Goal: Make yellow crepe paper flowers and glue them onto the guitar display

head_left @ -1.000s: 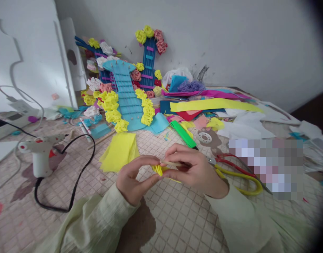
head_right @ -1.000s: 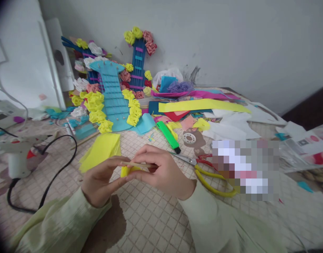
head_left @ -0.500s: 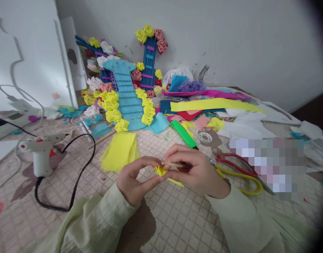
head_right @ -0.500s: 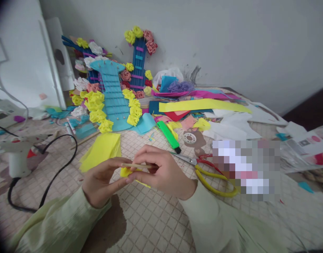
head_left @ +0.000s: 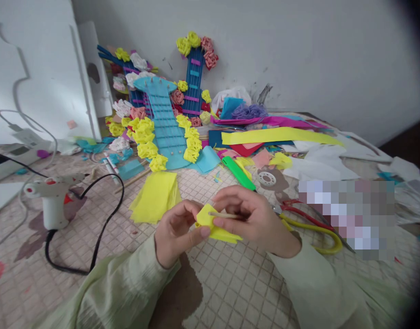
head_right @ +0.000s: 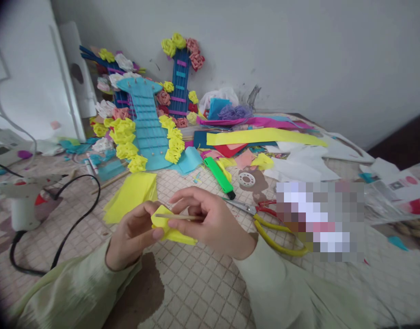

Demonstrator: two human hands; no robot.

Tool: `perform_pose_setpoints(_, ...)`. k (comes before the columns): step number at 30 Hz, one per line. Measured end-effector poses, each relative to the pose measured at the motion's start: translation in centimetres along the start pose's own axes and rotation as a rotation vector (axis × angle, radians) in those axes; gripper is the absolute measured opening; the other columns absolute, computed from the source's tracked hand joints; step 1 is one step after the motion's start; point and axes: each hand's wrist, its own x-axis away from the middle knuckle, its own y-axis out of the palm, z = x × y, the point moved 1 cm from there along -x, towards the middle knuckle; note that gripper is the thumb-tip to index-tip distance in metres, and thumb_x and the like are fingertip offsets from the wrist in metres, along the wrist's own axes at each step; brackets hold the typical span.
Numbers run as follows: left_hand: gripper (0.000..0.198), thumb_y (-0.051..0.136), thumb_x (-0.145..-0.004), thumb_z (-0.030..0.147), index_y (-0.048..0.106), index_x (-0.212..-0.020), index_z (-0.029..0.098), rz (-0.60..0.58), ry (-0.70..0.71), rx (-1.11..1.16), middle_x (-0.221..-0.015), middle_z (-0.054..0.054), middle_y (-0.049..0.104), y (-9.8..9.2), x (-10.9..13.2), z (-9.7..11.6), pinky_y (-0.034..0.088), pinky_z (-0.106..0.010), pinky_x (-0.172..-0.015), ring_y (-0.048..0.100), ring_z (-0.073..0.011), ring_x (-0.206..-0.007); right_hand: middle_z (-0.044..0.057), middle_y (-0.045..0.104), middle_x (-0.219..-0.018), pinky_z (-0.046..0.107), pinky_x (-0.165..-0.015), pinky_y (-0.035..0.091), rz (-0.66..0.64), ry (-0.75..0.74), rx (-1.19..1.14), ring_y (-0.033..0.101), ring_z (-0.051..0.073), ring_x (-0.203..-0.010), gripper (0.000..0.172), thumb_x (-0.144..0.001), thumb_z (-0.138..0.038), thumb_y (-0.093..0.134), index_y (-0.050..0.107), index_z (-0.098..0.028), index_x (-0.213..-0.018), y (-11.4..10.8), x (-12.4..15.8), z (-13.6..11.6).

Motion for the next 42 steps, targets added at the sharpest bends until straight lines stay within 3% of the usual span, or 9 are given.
perform_pose_setpoints(3, 0.018, 0.065, -0.069, 0.019, 0.052, -0.081, 0.019, 0.008, -0.039, -0.006, -0.073, 0.001, 0.054, -0.1, 0.2, -0.3, 0.043, -0.019, -0.055, 0.05, -0.009, -0.063, -0.001, 0.059, -0.079, 0.017, -0.042, 0.032, 0.005, -0.004, 0.012, 0.032, 0.005, -0.049, 0.034, -0.072, -0.024, 0.063, 0.052, -0.023, -0.104, 0.2, 0.0, -0.1)
perform_pose_setpoints(9, 0.026, 0.065, -0.069, 0.017, 0.051, -0.092, 0.021, 0.035, -0.02, -0.126, -0.079, -0.001, 0.056, -0.1, 0.6, -0.7, 0.044, -0.024, -0.063, 0.053, -0.0115, -0.069, -0.001, 0.057, -0.076, 0.018, -0.044, 0.034, -0.01, 0.047, 0.053, 0.036, 0.005, -0.05, 0.033, -0.073, -0.02, 0.059, 0.052, -0.021, -0.104, 0.5, 0.0, -0.4)
perform_pose_setpoints(16, 0.028, 0.067, -0.066, 0.037, 0.061, -0.085, 0.017, 0.122, -0.184, 0.093, -0.072, -0.002, 0.059, -0.4, 0.0, -0.4, 0.042, -0.023, -0.055, 0.055, -0.013, -0.064, -0.002, 0.053, -0.073, 0.018, -0.043, 0.031, 0.008, 0.056, 0.055, 0.033, 0.005, -0.049, 0.031, -0.073, -0.018, 0.058, 0.051, -0.02, -0.104, 0.5, -0.2, -0.4)
perform_pose_setpoints(21, 0.025, 0.075, -0.057, 0.026, 0.06, -0.075, 0.015, 0.14, -0.282, 0.097, -0.067, 0.0, 0.06, -0.3, -0.3, -0.7, 0.044, -0.022, -0.058, 0.056, -0.011, -0.062, -0.002, 0.054, -0.072, 0.018, -0.043, 0.032, -0.008, 0.06, 0.094, 0.033, 0.005, -0.048, 0.032, -0.073, -0.019, 0.058, 0.051, -0.019, -0.104, 0.7, -0.2, -0.3)
perform_pose_setpoints(24, 0.022, 0.075, -0.055, 0.025, 0.058, -0.065, 0.013, 0.153, -0.311, 0.031, -0.059, 0.001, 0.057, -0.2, -0.3, -0.8, 0.042, -0.02, -0.052, 0.052, -0.0086, -0.054, -0.002, 0.055, -0.073, 0.019, -0.044, 0.033, 0.01, 0.034, 0.164, 0.036, 0.005, -0.048, 0.032, -0.073, -0.019, 0.059, 0.052, -0.02, -0.104, 0.7, -0.2, 0.1)
perform_pose_setpoints(28, 0.023, 0.074, -0.054, 0.024, 0.055, -0.061, 0.014, 0.21, -0.296, -0.048, -0.055, 0.003, 0.054, -0.2, -0.4, -0.8, 0.04, -0.019, -0.046, 0.049, -0.0077, -0.05, -0.001, 0.057, -0.077, 0.019, -0.044, 0.034, 0.035, -0.015, 0.256, 0.038, 0.005, -0.047, 0.031, -0.074, -0.02, 0.059, 0.053, -0.022, -0.104, 0.7, -0.1, 0.7)
perform_pose_setpoints(37, 0.02, 0.071, -0.058, 0.02, 0.054, -0.064, 0.013, 0.283, -0.233, -0.127, -0.057, 0.002, 0.056, -0.4, -0.4, -0.6, 0.042, -0.019, -0.05, 0.051, -0.0079, -0.053, 0.0, 0.06, -0.08, 0.019, -0.042, 0.034, 0.102, -0.056, 0.338, 0.039, 0.005, -0.046, 0.025, -0.077, -0.028, 0.058, 0.057, -0.02, -0.1, 0.4, -0.2, 0.6)
perform_pose_setpoints(42, 0.016, 0.067, -0.062, 0.018, 0.057, -0.073, 0.014, 0.323, -0.15, -0.234, -0.066, 0.0, 0.058, -0.7, -0.4, -0.7, 0.045, -0.02, -0.054, 0.054, -0.01, -0.06, 0.003, 0.059, -0.083, 0.026, -0.068, 0.044, 0.019, -0.188, 0.458, 0.054, 0.013, -0.076, 0.024, -0.089, -0.025, 0.04, 0.062, -0.019, -0.098, 0.2, -0.3, 0.0)
